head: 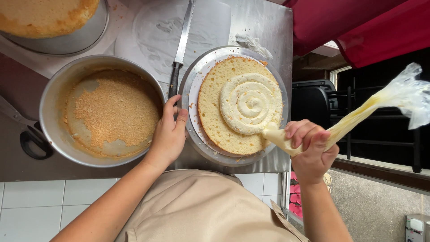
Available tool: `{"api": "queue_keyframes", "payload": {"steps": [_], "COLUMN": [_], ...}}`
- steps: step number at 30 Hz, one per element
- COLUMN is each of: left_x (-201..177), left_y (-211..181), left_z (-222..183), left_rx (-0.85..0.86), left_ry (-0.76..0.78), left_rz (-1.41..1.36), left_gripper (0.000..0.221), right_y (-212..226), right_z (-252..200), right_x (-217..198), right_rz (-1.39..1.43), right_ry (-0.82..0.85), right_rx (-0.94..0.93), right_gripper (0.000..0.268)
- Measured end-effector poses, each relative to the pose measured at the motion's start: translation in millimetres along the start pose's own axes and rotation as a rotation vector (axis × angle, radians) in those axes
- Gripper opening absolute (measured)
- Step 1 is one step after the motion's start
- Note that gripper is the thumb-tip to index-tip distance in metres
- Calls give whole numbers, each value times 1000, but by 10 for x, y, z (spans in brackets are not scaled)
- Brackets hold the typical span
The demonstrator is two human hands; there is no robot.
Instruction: The person pipes cream from a plastic piping bag in a spiral onto a round sponge cake layer, then spreads the cream evenly over the top with a spatula. They refill the piping bag with cream from a mixing bowl using a spatula, pipe more cream onto a second cake layer, and spread it smooth with the spatula.
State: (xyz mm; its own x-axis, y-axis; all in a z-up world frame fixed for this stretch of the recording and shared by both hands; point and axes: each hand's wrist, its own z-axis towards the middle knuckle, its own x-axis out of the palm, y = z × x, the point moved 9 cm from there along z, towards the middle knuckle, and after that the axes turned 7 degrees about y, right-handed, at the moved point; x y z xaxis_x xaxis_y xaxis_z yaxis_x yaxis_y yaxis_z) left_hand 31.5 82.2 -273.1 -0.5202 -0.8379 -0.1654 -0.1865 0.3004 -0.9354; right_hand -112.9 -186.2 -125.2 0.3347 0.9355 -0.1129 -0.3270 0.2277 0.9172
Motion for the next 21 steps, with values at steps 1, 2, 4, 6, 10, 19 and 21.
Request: {"api": "queue_keyframes", "payload": {"steps": [1,2,4,6,10,19,21], "left_x": [14,29,32,33,38,52,57], "left_y": [10,18,26,29,25,41,50], "left_z": [-8,-19,-26,-37,-42,-51,-60], "left_rx": [-31,-62,-52,-44,-12,12,18], "left_ry": [23,46,43,40,37,20,21], "left_rz": [-71,-142,-128,-114,-110,-127,-166], "left_gripper": [50,50,50,51,51,52,52], "right_y": [8,18,5,11,23,3,3], "right_z": [-15,-31,-50,-54,8,237,330], "right_x": [62,125,206,295,506,895,1008], "right_rz": [10,20,37,55,70,149,165], "right_ry": [22,45,57,70,120,228,251], "right_rx": [-8,-15,-19,-23,0,-44,-54], "right_gripper": [57,58,56,55,54,48,46]}}
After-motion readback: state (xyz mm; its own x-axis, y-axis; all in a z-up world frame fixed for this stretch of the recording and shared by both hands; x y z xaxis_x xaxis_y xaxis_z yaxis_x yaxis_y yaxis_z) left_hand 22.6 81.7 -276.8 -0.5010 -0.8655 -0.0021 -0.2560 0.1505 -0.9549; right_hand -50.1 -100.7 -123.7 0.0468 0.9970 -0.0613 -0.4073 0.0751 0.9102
